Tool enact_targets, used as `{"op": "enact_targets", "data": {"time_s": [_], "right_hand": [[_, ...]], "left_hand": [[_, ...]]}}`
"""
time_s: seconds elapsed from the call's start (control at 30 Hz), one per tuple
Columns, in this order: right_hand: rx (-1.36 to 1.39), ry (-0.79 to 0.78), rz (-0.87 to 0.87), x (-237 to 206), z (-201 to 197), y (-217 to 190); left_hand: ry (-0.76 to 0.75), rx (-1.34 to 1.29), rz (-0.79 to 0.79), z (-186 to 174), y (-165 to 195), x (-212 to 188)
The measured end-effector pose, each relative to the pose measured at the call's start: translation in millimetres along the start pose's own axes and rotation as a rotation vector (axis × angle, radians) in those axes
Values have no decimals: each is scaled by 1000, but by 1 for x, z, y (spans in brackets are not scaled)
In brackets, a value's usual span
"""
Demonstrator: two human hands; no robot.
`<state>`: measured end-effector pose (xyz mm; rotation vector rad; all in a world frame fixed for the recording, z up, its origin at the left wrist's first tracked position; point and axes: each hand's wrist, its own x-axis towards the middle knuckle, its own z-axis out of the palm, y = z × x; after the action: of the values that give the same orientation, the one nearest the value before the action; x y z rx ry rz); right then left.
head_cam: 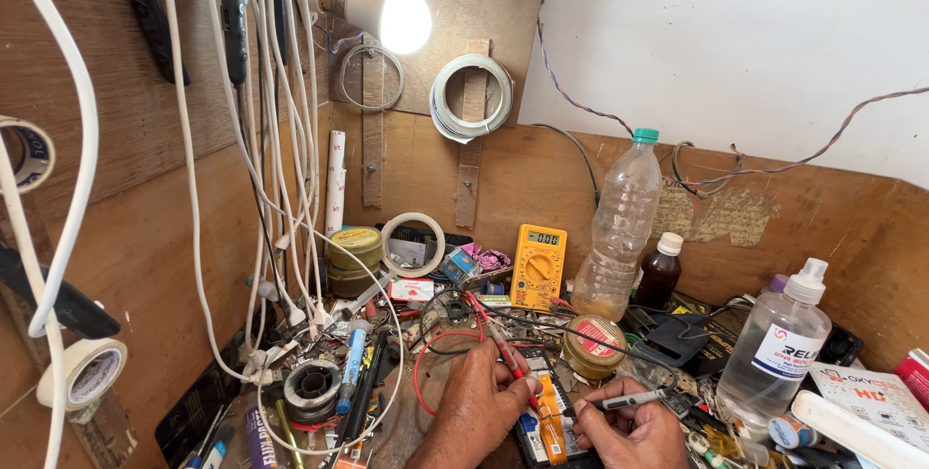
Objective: The person holds a disassembled mobile phone and uses a multimeter to test points on the internal circuit board. They repeatedly touch the probes to different areas of the board while the phone remains connected to a charging cable.
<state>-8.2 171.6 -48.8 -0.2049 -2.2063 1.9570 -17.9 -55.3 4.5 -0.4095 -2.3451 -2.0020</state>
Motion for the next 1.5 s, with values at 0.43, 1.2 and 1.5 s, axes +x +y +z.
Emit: {"op": "enact_targets", "data": {"time_s": [0.43,1.2,1.5], "right_hand": [[-32,-1,32,-6,2,-8],[49,130,-60,-13,7,-12],[-10,115,-73,-15,21,-25]], "left_hand": [[-9,20,-16,-1,8,-2],[12,34,-2,-3,13,-7],[23,90,10,-7,22,-10]]}}
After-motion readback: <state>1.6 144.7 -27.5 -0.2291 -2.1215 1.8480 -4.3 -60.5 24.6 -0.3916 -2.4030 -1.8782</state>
